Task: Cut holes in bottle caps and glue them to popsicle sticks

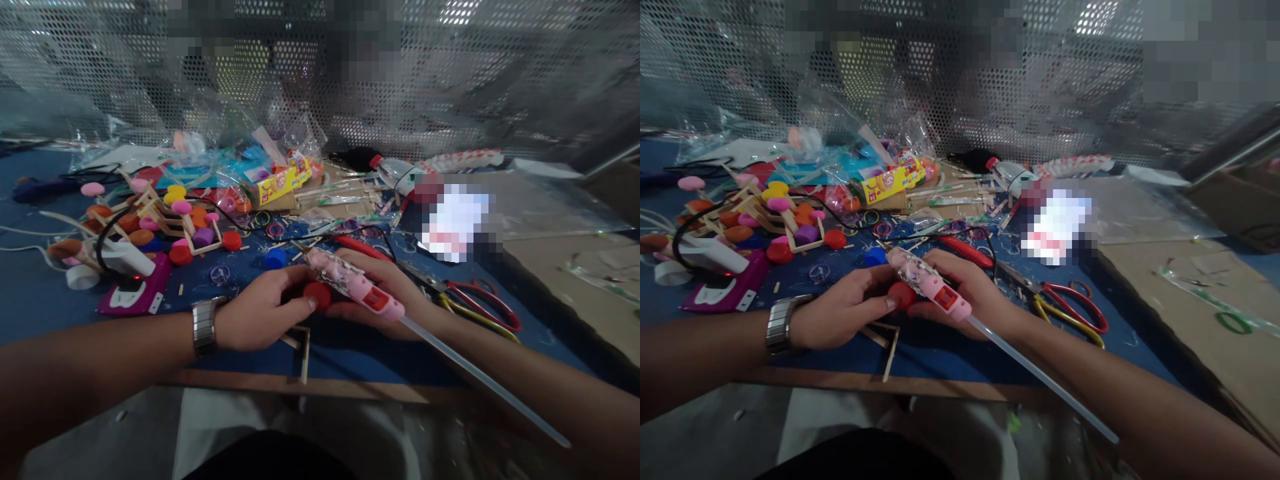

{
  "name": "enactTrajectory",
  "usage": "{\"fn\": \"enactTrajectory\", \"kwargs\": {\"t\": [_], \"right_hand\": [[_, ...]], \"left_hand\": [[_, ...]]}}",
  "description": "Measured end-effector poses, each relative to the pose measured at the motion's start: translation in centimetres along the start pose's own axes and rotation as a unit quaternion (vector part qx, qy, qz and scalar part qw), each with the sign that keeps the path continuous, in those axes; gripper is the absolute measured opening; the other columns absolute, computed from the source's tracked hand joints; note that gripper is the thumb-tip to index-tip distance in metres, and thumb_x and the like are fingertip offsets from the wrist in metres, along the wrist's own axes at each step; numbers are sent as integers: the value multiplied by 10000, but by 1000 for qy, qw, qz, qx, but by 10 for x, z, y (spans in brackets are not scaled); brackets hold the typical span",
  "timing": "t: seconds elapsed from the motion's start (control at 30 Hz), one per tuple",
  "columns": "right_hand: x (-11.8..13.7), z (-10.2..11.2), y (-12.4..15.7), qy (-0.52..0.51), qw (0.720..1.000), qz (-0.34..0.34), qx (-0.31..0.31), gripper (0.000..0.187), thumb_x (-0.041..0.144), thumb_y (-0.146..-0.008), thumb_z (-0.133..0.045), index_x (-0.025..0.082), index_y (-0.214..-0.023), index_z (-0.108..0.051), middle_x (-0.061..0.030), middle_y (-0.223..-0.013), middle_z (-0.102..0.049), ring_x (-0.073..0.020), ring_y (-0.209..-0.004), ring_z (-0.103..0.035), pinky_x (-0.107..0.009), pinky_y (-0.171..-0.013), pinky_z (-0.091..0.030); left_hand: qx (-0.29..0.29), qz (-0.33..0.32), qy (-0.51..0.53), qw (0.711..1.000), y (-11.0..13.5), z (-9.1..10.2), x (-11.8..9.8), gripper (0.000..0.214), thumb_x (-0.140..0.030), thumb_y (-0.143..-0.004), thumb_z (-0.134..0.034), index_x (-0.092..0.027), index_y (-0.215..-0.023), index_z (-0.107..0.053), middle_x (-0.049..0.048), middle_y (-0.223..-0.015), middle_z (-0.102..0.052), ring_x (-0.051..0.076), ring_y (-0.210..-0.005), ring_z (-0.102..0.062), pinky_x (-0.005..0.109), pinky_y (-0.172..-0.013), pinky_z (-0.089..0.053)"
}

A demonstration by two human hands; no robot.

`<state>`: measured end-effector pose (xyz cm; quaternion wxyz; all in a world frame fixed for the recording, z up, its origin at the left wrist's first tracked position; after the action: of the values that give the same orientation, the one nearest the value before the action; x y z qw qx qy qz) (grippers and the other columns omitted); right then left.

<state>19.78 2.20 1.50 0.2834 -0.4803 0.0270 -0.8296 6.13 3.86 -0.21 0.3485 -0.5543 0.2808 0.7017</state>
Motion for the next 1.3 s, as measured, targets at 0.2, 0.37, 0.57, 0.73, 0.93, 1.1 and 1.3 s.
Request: {"fn": "enactTrajectory", "kwargs": {"t": [0.2, 0.37, 0.57, 0.73, 0.93, 1.1, 1.3], "right_hand": [[-3, 0, 2, -18, 1000, -7, -15, 303, 388, -860, -782, 185, -1064, -691, -81, -1007, -704, -233, -894, -680, -338, -788, -559], [-9, 1, 5, -46, 998, -19, -30, 300, 408, -877, -760, 206, -1090, -699, -63, -992, -703, -224, -880, -683, -332, -786, -571], [-9, 1, 6, -52, 998, -4, -24, 358, 338, -839, -804, 212, -1156, -697, -71, -1066, -713, -230, -929, -697, -328, -819, -582], [-12, 1, 7, -56, 998, -21, -18, 370, 353, -843, -794, 228, -1178, -697, -71, -1108, -727, -245, -954, -705, -330, -809, -590], [-13, 1, 8, -66, 998, -3, -5, 383, 381, -897, -724, 212, -1238, -677, -103, -1135, -722, -256, -958, -707, -355, -830, -588], [-9, 1, 6, -61, 998, 15, -14, 325, 343, -866, -765, 202, -1147, -685, -78, -1046, -685, -223, -896, -683, -332, -803, -578], [-4, 0, 3, -70, 997, 11, -18, 293, 315, -853, -791, 197, -1094, -673, -40, -952, -648, -185, -836, -655, -288, -746, -553]], "left_hand": [[-5, -5, 11, 1000, 2, 0, -2, 220, -322, -948, -551, -150, -1080, -585, 54, -995, -631, 204, -934, -602, 374, -930, -520], [-19, -9, 17, 1000, 2, 1, -1, 225, -379, -940, -585, -168, -1010, -553, 59, -1000, -622, 208, -937, -597, 349, -852, -535], [-27, -14, 13, 999, 2, 2, -2, 261, -398, -963, -577, -151, -1050, -578, 68, -1016, -651, 218, -976, -625, 349, -888, -534], [-24, -28, 7, 999, 2, 2, -3, 247, -366, -982, -562, -146, -1092, -590, 73, -1076, -669, 210, -999, -630, 348, -940, -527], [-19, -27, 16, 999, 4, 0, -2, 273, -400, -978, -574, -154, -1097, -592, 74, -1092, -673, 211, -1000, -636, 326, -901, -539], [-19, 1, 14, 1000, 3, -1, 2, 290, -424, -956, -607, -153, -1054, -583, 68, -1019, -656, 206, -943, -629, 317, -826, -544], [-18, -9, 23, 1000, 1, -1, 2, 303, -376, -943, -639, -142, -1131, -599, 76, -1047, -674, 181, -886, -627, 311, -813, -532]]}}
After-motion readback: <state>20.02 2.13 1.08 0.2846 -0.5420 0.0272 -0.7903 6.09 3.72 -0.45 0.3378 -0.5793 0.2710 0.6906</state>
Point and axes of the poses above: each hand's wrist, its own y-axis away from the middle knuckle, its own z-axis out of the back of the hand, x = y × z, the point moved 7 cm from there along -y, towards the middle knuckle
